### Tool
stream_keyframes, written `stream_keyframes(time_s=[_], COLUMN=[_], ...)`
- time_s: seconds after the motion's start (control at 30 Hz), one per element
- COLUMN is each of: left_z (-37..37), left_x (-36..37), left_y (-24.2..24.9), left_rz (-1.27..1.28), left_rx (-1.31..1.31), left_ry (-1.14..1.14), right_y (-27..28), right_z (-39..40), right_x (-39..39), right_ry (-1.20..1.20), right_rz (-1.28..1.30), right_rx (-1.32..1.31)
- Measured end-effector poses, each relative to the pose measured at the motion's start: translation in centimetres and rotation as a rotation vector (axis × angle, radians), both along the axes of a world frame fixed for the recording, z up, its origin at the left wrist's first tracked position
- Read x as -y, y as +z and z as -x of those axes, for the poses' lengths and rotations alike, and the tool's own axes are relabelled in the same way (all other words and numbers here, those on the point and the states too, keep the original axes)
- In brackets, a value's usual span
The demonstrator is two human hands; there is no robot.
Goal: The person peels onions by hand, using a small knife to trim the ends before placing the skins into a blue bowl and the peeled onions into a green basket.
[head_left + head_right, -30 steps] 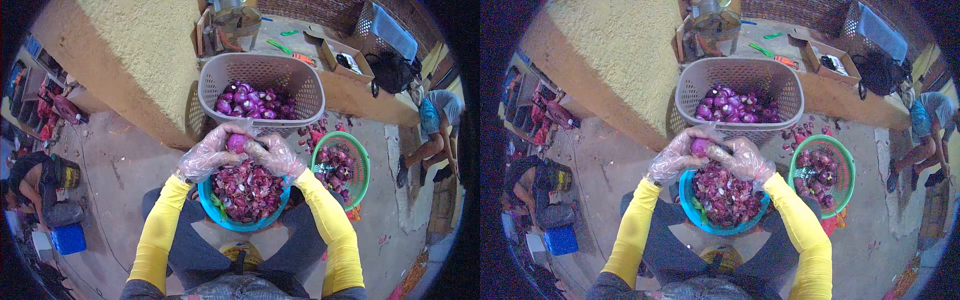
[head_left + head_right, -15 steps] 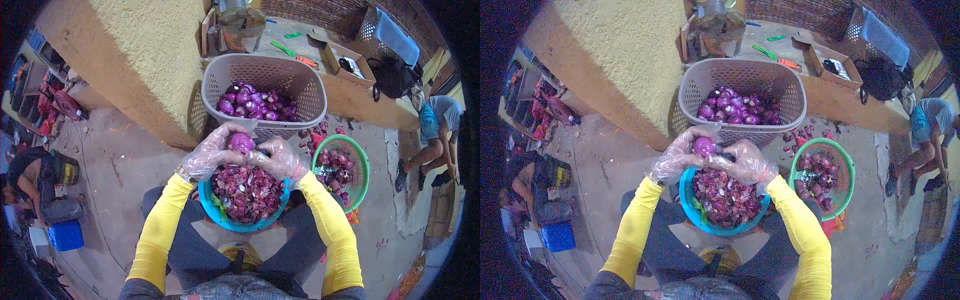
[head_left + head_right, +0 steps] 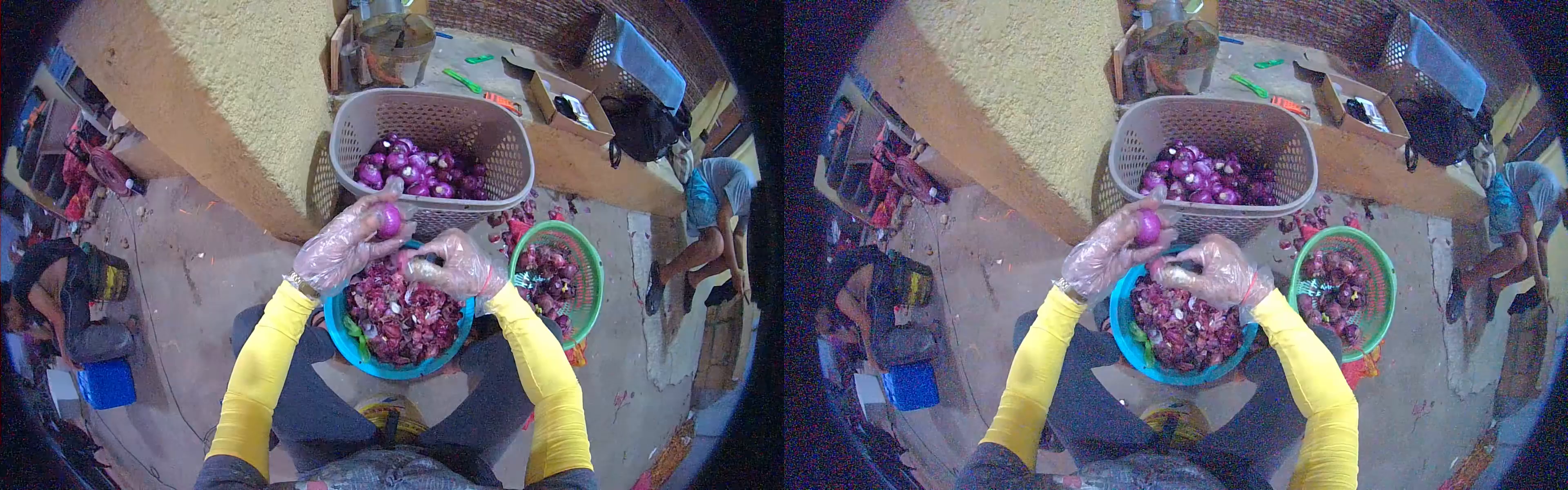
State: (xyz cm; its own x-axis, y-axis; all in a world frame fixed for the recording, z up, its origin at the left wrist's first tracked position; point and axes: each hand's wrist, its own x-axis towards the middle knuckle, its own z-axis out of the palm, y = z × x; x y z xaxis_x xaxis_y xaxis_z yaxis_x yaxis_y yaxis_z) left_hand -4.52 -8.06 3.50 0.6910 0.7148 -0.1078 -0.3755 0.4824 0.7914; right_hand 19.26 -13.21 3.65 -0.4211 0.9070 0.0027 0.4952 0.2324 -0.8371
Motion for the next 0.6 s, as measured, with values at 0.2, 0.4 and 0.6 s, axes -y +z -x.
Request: stream_keyframes(time_s=[0.2, 0.4, 0.6], left_z=[0.5, 0.2, 0.0], left_x=[-1.6, -1.4, -0.8], left_y=[-2.1, -2.5, -1.9], left_rz=[0.167, 0.432, 0.320], left_rx=[0.161, 0.368, 0.158], left_ry=[0.082, 0.165, 0.195], right_y=[-1.1, -1.6, -1.1], right_z=[0.1, 0.3, 0.7], right_x=[-0.2, -0.1, -0.2], right_ry=[0.192, 0.181, 0.127], right_rz=[-0.177, -0.285, -0.334], right_rx=[0.196, 0.382, 0.469])
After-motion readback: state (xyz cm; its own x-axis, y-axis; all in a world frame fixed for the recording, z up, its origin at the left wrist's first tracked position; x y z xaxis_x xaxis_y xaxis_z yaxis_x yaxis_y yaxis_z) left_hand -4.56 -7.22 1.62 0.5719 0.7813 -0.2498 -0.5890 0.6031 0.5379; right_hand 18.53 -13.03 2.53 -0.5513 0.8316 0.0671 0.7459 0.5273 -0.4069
